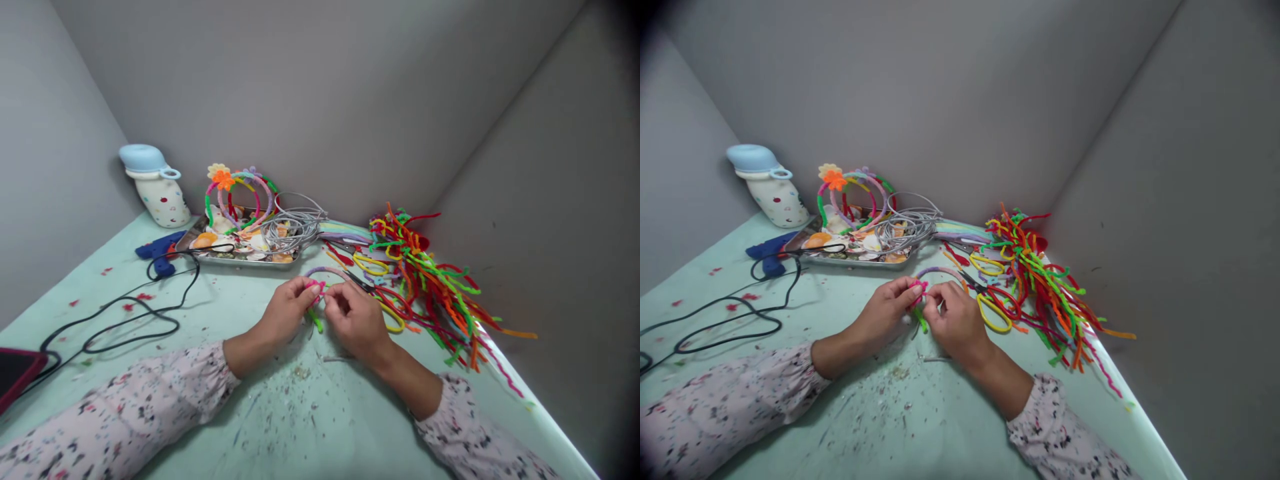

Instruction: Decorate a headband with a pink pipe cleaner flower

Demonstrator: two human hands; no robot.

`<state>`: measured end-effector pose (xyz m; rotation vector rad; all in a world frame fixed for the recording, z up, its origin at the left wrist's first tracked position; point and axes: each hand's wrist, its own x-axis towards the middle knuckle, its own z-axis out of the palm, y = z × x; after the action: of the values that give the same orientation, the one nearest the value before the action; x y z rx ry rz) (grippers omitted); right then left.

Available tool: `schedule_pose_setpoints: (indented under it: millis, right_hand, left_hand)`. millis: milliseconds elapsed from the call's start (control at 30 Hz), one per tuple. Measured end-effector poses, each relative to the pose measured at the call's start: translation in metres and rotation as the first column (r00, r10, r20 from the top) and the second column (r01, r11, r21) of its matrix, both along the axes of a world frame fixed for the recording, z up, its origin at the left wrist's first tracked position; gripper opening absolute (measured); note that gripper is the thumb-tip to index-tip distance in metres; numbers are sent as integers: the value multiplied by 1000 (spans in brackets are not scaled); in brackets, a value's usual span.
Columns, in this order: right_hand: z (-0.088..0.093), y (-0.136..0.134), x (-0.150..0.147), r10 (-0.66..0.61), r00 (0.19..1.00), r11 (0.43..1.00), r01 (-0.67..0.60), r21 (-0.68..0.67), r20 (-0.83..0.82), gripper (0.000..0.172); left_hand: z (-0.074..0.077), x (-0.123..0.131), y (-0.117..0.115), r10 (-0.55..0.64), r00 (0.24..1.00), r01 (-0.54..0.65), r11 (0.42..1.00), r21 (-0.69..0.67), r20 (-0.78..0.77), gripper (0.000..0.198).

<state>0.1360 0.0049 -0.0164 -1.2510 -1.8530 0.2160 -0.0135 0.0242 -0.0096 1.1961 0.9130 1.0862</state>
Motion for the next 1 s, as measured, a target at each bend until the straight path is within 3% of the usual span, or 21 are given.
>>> schedule_pose_setpoints:
  millis: [67,167,300,400,500,700,1000]
  right_hand:
    - [3,-1,-1,-3,987,984,-25,-176,-159,11]
    - [8,0,-2,-32,929,915,-120,-384,-368,16]
    - [13,1,-2,-51,820,820,-292,-493,-570,18]
    - [15,2,-2,-43,778,785,-361,-503,-627,20]
    - [13,3,-1,-16,812,802,-338,-492,-583,19]
    - [3,4,0,24,933,920,-162,-358,-360,15]
    - [3,1,-4,-28,833,846,-275,-457,-553,17]
  left_hand:
    - [-3,0,0,-26,999,27,999,-25,26,20]
    - [-6,1,1,-57,996,60,998,-38,72,20]
    - [-6,1,2,-86,988,95,993,-63,131,19]
    - [-6,0,2,-100,981,115,989,-88,167,20]
    - [-6,0,3,-91,975,113,989,-100,201,20]
    - [-6,-2,6,-56,973,89,986,-140,225,19]
    - [-9,-2,3,-83,984,99,990,-98,161,21]
